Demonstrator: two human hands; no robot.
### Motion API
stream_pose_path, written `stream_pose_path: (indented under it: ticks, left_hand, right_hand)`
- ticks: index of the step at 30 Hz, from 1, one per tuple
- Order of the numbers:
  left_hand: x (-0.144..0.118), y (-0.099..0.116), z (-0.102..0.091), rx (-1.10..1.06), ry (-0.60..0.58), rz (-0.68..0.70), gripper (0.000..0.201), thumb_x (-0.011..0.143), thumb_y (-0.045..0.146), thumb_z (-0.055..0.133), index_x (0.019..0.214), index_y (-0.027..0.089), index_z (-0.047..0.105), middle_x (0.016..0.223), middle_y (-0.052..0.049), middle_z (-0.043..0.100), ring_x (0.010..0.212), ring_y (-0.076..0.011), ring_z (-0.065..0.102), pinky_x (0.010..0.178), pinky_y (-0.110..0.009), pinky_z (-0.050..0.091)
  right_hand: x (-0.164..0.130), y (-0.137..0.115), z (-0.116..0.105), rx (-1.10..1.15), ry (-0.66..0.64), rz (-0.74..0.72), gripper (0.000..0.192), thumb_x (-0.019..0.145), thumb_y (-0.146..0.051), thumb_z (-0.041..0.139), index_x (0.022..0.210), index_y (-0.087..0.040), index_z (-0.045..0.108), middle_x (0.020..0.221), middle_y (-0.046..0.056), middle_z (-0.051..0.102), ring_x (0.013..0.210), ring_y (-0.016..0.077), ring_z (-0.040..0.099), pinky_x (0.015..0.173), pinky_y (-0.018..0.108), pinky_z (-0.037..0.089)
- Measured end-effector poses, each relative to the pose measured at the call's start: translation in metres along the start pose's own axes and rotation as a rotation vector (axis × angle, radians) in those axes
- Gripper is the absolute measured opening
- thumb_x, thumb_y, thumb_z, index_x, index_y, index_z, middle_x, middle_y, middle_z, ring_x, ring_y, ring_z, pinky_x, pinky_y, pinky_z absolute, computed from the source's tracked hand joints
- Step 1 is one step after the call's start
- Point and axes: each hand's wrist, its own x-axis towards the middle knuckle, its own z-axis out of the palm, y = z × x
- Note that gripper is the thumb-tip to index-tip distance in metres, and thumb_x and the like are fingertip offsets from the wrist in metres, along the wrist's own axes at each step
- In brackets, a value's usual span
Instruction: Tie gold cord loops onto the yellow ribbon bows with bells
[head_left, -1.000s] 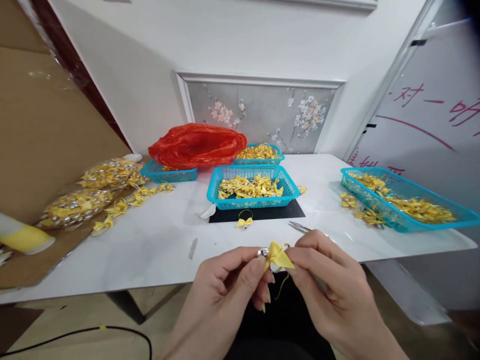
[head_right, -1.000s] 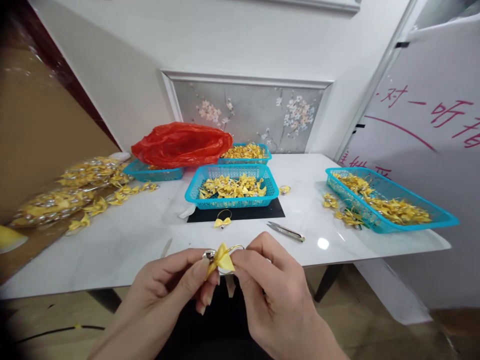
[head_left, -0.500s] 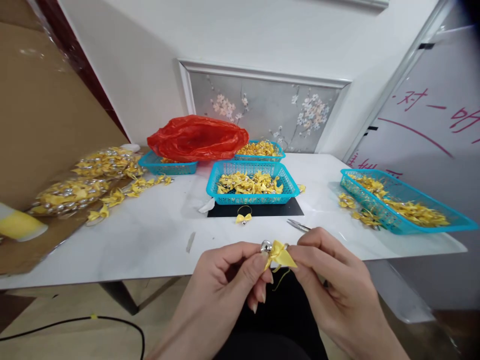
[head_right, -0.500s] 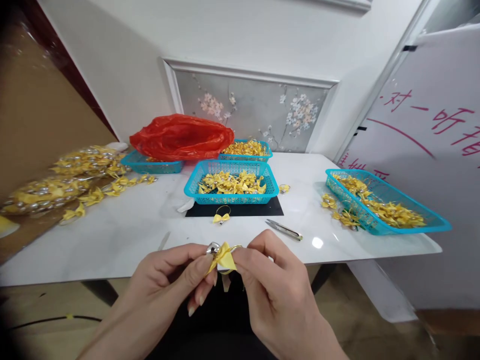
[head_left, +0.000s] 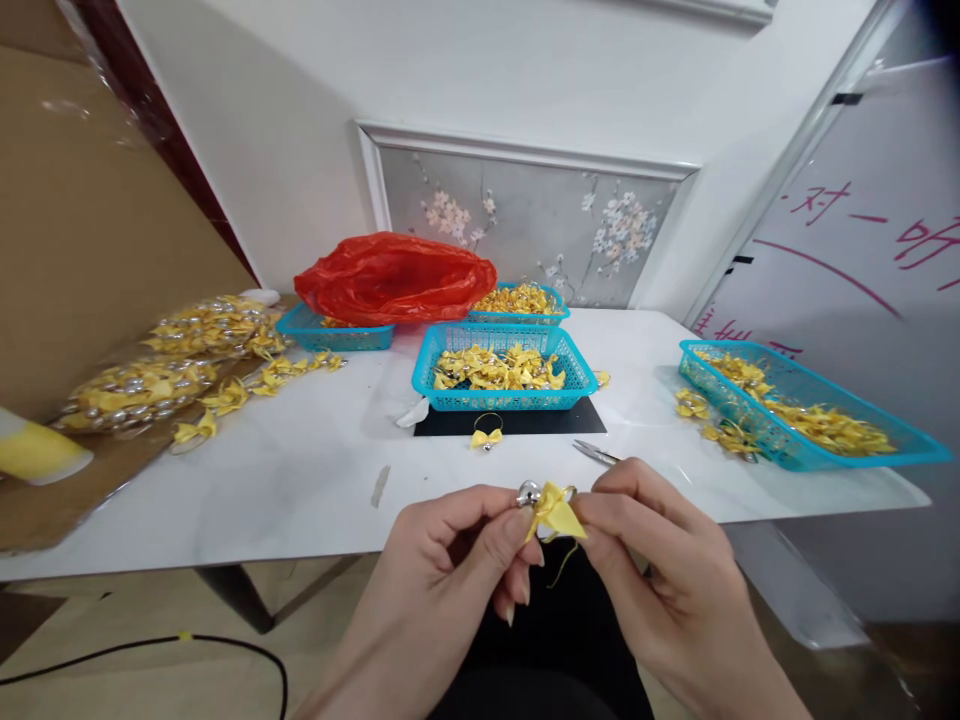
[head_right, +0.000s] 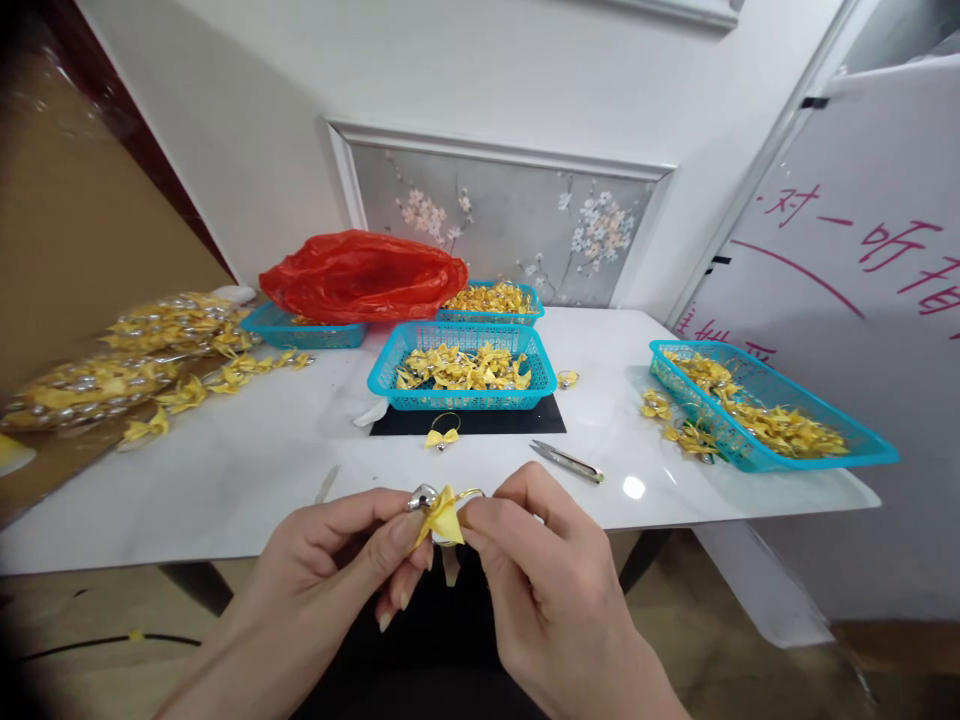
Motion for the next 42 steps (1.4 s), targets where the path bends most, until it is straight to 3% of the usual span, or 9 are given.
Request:
stream_pose_path:
  ticks: [12, 23, 27, 30, 37, 42]
  left_hand:
    - [-0.001, -0.004, -0.006, -0.077, -0.086, -0.039, 0.031, 0.094, 0.036, 0.060, 0.071, 0.016, 0.068, 0.057, 0.004, 0.055, 0.053, -0.0083, 0.046, 0.051, -0.016, 0.041]
    - [0.001, -0.005, -0.004, -0.068, -0.085, -0.063, 0.027, 0.090, 0.033, 0.064, 0.071, 0.014, 0.071, 0.054, 0.003, 0.055, 0.051, -0.0083, 0.049, 0.050, -0.017, 0.044]
    - [-0.001, -0.006, -0.004, -0.202, -0.079, -0.062, 0.014, 0.090, 0.032, 0.067, 0.091, 0.020, 0.074, 0.067, 0.002, 0.063, 0.061, -0.0094, 0.058, 0.057, -0.017, 0.050]
    - [-0.003, -0.004, -0.004, -0.257, -0.131, -0.038, 0.016, 0.089, 0.031, 0.069, 0.103, 0.024, 0.072, 0.077, 0.002, 0.066, 0.070, -0.0103, 0.062, 0.066, -0.018, 0.053]
    - [0.005, -0.006, 0.000, -0.180, -0.065, -0.027, 0.020, 0.092, 0.036, 0.064, 0.084, 0.019, 0.068, 0.064, 0.003, 0.061, 0.060, -0.0084, 0.056, 0.058, -0.016, 0.049]
    - [0.007, -0.009, 0.004, -0.243, -0.048, -0.072, 0.023, 0.094, 0.037, 0.062, 0.082, 0.017, 0.064, 0.067, 0.003, 0.060, 0.060, -0.0079, 0.054, 0.057, -0.015, 0.047]
  right_hand:
    - [-0.003, 0.005, 0.009, 0.082, 0.018, 0.064, 0.016, 0.096, -0.009, 0.050, 0.087, -0.018, 0.060, 0.075, 0.000, 0.050, 0.068, 0.0099, 0.050, 0.059, 0.021, 0.040]
    - [-0.008, 0.006, 0.016, 0.119, 0.023, 0.053, 0.018, 0.094, -0.005, 0.050, 0.084, -0.018, 0.056, 0.075, -0.001, 0.046, 0.068, 0.0108, 0.046, 0.058, 0.024, 0.038]
    - [-0.008, 0.008, 0.017, 0.161, 0.021, 0.089, 0.018, 0.095, -0.007, 0.050, 0.084, -0.019, 0.057, 0.076, -0.001, 0.048, 0.070, 0.0110, 0.047, 0.059, 0.023, 0.039]
    - [-0.007, 0.008, 0.016, 0.161, 0.021, 0.087, 0.019, 0.095, -0.007, 0.049, 0.085, -0.019, 0.059, 0.076, -0.001, 0.048, 0.070, 0.0108, 0.047, 0.059, 0.023, 0.038]
    - [-0.009, 0.006, 0.016, 0.155, -0.008, 0.091, 0.018, 0.096, -0.007, 0.047, 0.086, -0.018, 0.058, 0.077, 0.000, 0.047, 0.069, 0.0115, 0.047, 0.058, 0.025, 0.037]
    - [-0.009, 0.008, 0.017, 0.126, 0.012, 0.095, 0.017, 0.097, -0.007, 0.046, 0.090, -0.018, 0.057, 0.080, 0.001, 0.048, 0.072, 0.0127, 0.049, 0.062, 0.027, 0.040]
